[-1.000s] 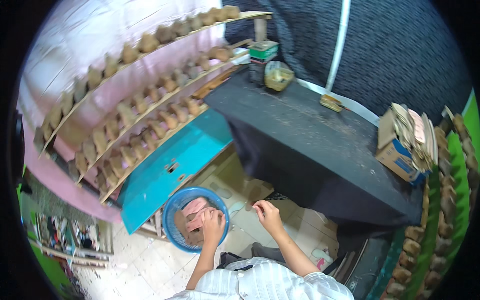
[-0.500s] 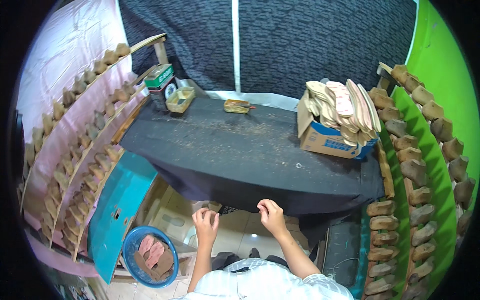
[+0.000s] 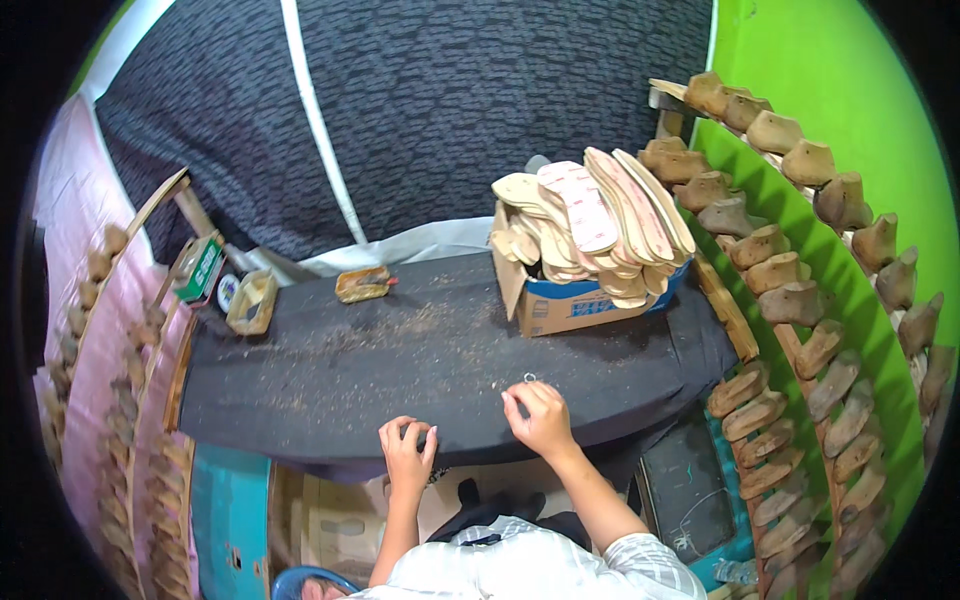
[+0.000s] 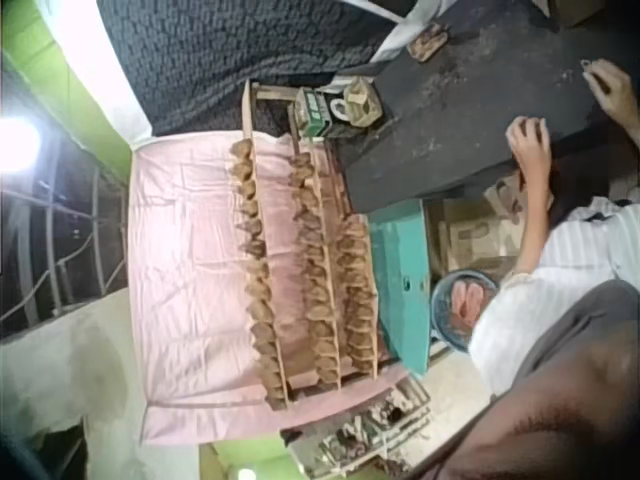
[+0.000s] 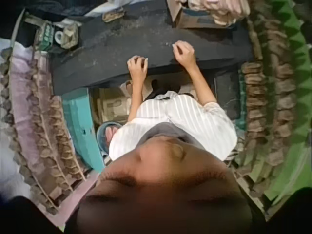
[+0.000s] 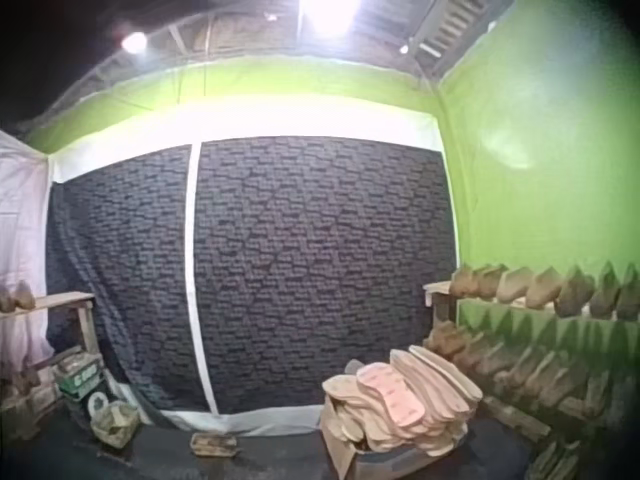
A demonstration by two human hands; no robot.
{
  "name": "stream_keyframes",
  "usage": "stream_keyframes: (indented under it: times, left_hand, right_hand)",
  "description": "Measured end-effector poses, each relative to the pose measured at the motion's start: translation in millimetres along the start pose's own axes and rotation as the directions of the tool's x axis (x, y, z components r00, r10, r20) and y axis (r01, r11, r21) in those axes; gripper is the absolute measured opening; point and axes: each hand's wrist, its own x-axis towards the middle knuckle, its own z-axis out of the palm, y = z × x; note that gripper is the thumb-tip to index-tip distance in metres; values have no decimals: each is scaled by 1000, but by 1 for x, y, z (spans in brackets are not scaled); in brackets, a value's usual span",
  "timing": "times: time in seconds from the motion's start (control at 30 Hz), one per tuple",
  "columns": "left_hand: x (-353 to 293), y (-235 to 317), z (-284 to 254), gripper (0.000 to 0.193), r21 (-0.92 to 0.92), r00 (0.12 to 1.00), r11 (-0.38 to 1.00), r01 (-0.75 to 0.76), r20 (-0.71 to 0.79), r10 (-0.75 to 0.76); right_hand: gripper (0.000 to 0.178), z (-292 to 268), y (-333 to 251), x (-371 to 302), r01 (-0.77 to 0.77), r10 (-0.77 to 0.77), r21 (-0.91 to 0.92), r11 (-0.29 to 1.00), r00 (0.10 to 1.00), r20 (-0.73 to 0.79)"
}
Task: The person takes shoe soles from a box one at a time, applies adhesive onto their surfaces using a brush, and places them into a basket.
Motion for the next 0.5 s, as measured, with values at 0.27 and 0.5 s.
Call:
stream_keyframes:
  times: [0.27,0.5]
  left_hand:
    - [81,-19,34,9,-120,973,973,-198,97,210]
    - [106,-32,58,9,-183,955,958,-220,160,250]
  right_hand:
    - [14,-28,13,119,-21,-170,-496,868,926,-336]
    - [40,-26,45,170,-160,-61,-731,663,962,-266]
